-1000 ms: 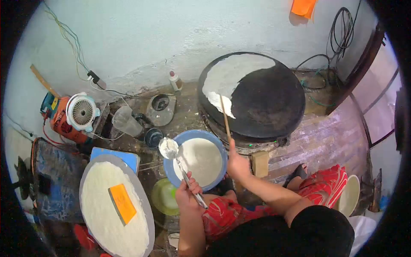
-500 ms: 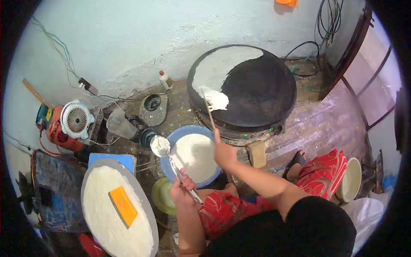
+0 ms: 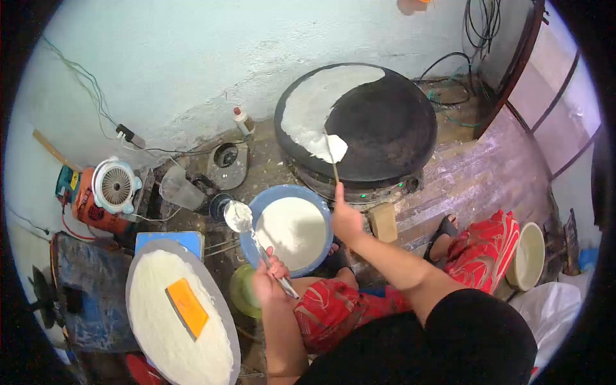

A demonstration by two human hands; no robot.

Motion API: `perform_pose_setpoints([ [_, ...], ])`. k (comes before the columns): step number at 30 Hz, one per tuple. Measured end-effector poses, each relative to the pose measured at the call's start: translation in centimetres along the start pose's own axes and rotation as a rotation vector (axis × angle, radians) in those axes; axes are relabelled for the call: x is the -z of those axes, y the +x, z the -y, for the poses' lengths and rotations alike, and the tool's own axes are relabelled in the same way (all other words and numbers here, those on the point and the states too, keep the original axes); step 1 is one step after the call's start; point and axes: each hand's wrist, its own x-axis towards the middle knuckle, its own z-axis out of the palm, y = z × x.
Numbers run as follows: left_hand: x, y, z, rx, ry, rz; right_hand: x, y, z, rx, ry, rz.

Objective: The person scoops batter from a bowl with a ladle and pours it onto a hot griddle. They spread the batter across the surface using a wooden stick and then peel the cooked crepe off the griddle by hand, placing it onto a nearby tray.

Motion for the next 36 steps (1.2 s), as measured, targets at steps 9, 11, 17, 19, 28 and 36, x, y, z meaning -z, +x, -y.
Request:
perform_pose_setpoints([
  [9, -0.4, 0.3, 0.1, 0.005, 0.028, -0.043, 1.5, -2.0, -0.9, -0.041, 0.010, 0.194],
  [11, -0.2, 0.3, -0.1, 0.018, 0.020, -0.034, 3.5, -1.7, -2.0, -0.071, 0.036, 0.129],
  [17, 0.0, 0.7, 0.3, -0.005, 0.067, 0.021, 4.5, -4.5, -3.8, -0.028, -0.110, 0.156],
  [19, -0.2, 0.6, 0.4, -0.004, 0.053, 0.010, 4.1, -4.2, -3.2, 0.101, -0.224, 0.244],
  [28, -1.1, 0.8, 1.6, -0.017, 0.051, 0.031, 7.9, -4.7, -7.9, -0.101, -0.184, 0.149],
  [36, -1.7, 0.8, 2.1, 0.005, 0.111, 0.006, 9.7, -1.8, -14.1, -0.089, -0.121, 0.145],
])
